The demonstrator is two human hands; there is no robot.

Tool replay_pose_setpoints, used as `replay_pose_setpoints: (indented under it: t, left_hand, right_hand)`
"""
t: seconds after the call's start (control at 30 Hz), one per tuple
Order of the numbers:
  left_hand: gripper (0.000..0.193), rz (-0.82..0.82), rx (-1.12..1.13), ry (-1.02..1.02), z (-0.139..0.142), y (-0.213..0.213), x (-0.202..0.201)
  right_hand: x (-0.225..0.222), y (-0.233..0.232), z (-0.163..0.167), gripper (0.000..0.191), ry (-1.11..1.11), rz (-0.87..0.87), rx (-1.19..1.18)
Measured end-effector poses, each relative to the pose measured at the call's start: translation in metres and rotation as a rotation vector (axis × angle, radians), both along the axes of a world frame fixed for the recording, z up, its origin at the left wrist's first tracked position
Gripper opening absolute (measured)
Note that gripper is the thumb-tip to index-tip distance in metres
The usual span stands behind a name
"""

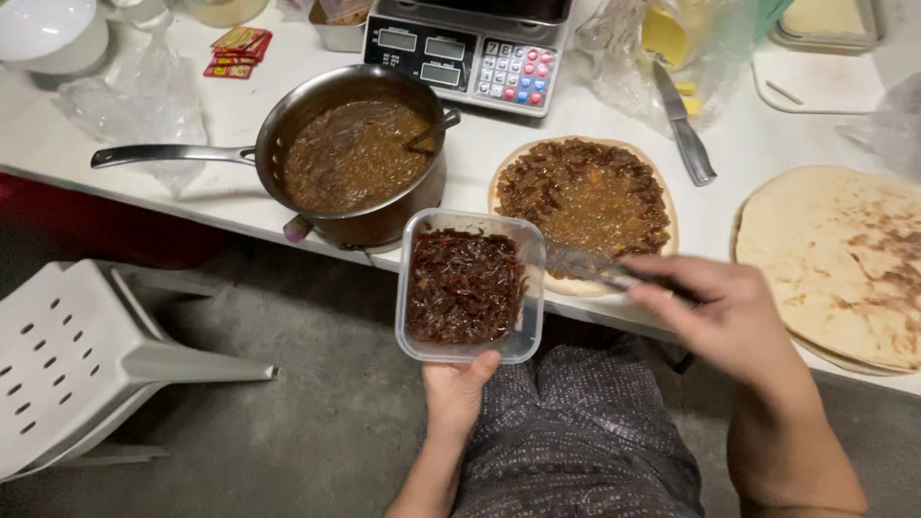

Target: The person spreads a dark cooked mixture onto a round flatbread using a fork, then places small pieces of butter on top using a knife. The flatbread is prepared on a white table with other ingredients and tools nearby.

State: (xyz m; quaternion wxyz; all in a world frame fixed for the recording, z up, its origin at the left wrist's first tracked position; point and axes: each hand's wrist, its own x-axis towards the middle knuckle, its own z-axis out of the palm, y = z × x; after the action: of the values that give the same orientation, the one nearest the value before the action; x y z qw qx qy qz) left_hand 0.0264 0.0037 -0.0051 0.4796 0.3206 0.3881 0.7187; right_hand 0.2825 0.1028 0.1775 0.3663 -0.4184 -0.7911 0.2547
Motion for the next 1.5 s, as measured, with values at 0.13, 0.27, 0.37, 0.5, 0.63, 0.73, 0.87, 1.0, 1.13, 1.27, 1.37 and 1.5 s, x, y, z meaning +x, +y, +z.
replay_pose_setpoints:
  t: [0.13,0.27,0.37,0.5,0.63,0.73,0.87,1.0,1.13,1.27,1.37,1.5]
  left_hand:
    - [0.067,-0.015,0.009,-0.029,0.011,0.001,0.004]
    - [0.069,-0.043,0.0,0.009,0.02,-0.001,0.004]
    - [0.07,-0.036,0.028,0.021,0.026,-0.001,0.005]
    - [0.071,-0.028,0.051,-0.014,0.023,-0.001,0.005]
    - [0.06,-0.047,-0.03,0.013,0.007,-0.002,0.001]
    - [0.066,-0.027,0.009,-0.054,-0.003,-0.002,0.0]
    - [0.069,0.013,-0.068,-0.065,-0.008,-0.001,-0.001]
    - [0.072,0.035,-0.13,-0.087,-0.006,-0.004,-0.002]
    - [0.078,0.06,-0.101,-0.103,-0.006,-0.003,-0.001]
    - [0.075,0.051,-0.15,-0.108,-0.008,-0.004,-0.003]
    - [0.075,0.049,-0.158,-0.107,-0.008,-0.004,-0.004]
    - [0.076,0.063,-0.155,-0.113,-0.007,-0.005,-0.005]
  right_hand:
    - [-0.021,-0.01,0.016,0.033,-0.362,-0.018,0.081]
    - [-0.036,-0.014,0.024,0.031,-0.529,0.02,0.14]
    - [-0.042,-0.015,0.023,0.028,-0.561,0.053,0.207]
    - [-0.037,-0.013,0.021,0.021,-0.425,0.076,0.231]
    - [-0.015,-0.01,0.018,0.024,-0.266,-0.049,-0.024]
    - [0.009,-0.005,0.012,0.027,-0.1,-0.138,-0.058]
    - [0.037,0.025,-0.003,0.026,-0.056,-0.361,-0.108]
    - [0.04,0.069,-0.027,0.024,-0.015,-0.486,-0.181]
    - [0.029,0.097,-0.045,0.025,0.002,-0.564,-0.363]
    - [0.019,0.104,-0.053,0.027,-0.215,-0.642,-0.333]
    - [0.02,0.101,-0.051,0.029,-0.399,-0.646,-0.208]
    - [0.023,0.096,-0.042,0.033,-0.418,-0.662,-0.174]
